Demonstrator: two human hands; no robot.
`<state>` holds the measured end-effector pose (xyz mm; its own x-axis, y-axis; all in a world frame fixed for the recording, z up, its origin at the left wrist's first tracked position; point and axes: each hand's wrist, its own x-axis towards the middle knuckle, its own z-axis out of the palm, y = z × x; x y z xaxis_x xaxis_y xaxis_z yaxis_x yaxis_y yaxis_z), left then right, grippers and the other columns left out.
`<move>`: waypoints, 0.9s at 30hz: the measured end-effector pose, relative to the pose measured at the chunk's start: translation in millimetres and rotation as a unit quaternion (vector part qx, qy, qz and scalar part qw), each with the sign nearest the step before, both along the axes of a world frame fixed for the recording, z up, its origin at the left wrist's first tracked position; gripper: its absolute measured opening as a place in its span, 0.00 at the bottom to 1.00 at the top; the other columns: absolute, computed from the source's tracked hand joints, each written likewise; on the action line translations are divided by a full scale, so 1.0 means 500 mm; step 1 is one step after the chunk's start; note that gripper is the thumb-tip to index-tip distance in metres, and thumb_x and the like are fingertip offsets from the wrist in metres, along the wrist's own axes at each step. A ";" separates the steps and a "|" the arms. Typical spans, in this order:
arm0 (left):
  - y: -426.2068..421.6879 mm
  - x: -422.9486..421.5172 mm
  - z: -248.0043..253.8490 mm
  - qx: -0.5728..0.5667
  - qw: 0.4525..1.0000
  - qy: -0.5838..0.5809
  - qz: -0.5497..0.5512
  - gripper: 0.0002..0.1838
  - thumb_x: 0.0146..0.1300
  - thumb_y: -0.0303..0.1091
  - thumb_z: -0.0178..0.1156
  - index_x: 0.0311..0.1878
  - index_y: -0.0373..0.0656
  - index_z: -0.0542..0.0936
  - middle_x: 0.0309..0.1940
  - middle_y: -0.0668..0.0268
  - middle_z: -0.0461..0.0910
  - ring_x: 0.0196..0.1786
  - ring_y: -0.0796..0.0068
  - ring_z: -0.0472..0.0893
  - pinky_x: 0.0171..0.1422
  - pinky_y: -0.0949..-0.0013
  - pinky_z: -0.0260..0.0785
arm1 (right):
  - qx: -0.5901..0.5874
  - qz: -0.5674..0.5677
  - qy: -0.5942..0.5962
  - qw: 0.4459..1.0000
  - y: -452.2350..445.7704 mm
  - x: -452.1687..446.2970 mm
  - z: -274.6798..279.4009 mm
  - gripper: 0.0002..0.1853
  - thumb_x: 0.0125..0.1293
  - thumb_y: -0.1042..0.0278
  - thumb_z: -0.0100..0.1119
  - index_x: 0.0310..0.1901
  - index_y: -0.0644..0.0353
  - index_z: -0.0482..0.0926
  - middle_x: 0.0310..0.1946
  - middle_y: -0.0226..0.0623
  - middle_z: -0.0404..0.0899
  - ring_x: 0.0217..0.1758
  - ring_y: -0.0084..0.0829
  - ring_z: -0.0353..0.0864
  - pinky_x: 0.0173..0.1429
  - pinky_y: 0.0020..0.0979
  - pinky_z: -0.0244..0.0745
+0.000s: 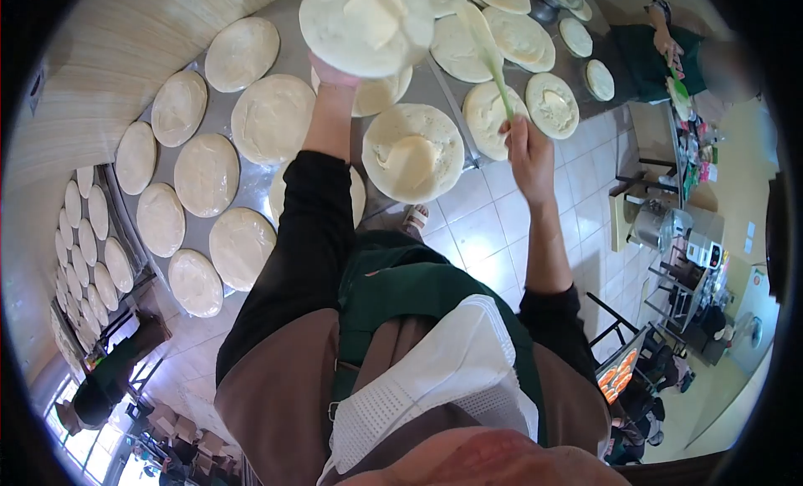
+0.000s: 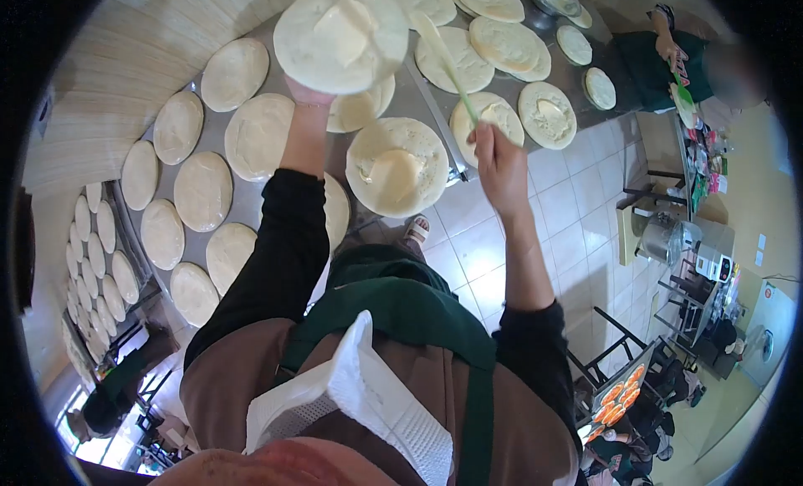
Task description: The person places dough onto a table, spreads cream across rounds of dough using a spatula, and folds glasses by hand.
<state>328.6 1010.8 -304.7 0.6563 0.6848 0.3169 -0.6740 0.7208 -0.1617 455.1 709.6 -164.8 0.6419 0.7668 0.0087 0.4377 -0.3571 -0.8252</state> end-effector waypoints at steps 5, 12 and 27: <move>-0.187 0.011 0.033 0.067 0.958 0.270 0.064 0.34 0.69 0.57 0.40 0.70 0.45 0.60 0.68 0.57 0.64 0.67 0.55 0.67 0.69 0.50 0.63 | -0.010 0.050 -0.142 0.989 0.012 0.082 0.012 0.16 0.72 0.61 0.49 0.33 0.65 0.78 0.18 0.44 0.75 0.18 0.36 0.74 0.26 0.34 0.68; -0.301 0.027 0.044 0.063 0.955 0.289 0.012 0.33 0.69 0.58 0.41 0.68 0.45 0.63 0.64 0.58 0.69 0.64 0.57 0.71 0.64 0.50 0.69 | -0.054 0.148 -0.200 0.967 -0.074 0.130 -0.017 0.15 0.71 0.60 0.51 0.32 0.63 0.77 0.19 0.52 0.74 0.22 0.52 0.74 0.28 0.43 0.68; -0.366 0.077 0.024 0.023 0.993 0.042 -0.107 0.36 0.66 0.63 0.40 0.69 0.48 0.62 0.67 0.59 0.66 0.67 0.56 0.67 0.70 0.47 0.60 | -0.047 0.232 -0.013 0.971 -0.233 0.066 -0.039 0.19 0.74 0.58 0.48 0.32 0.67 0.77 0.18 0.38 0.71 0.21 0.28 0.67 0.29 0.30 0.67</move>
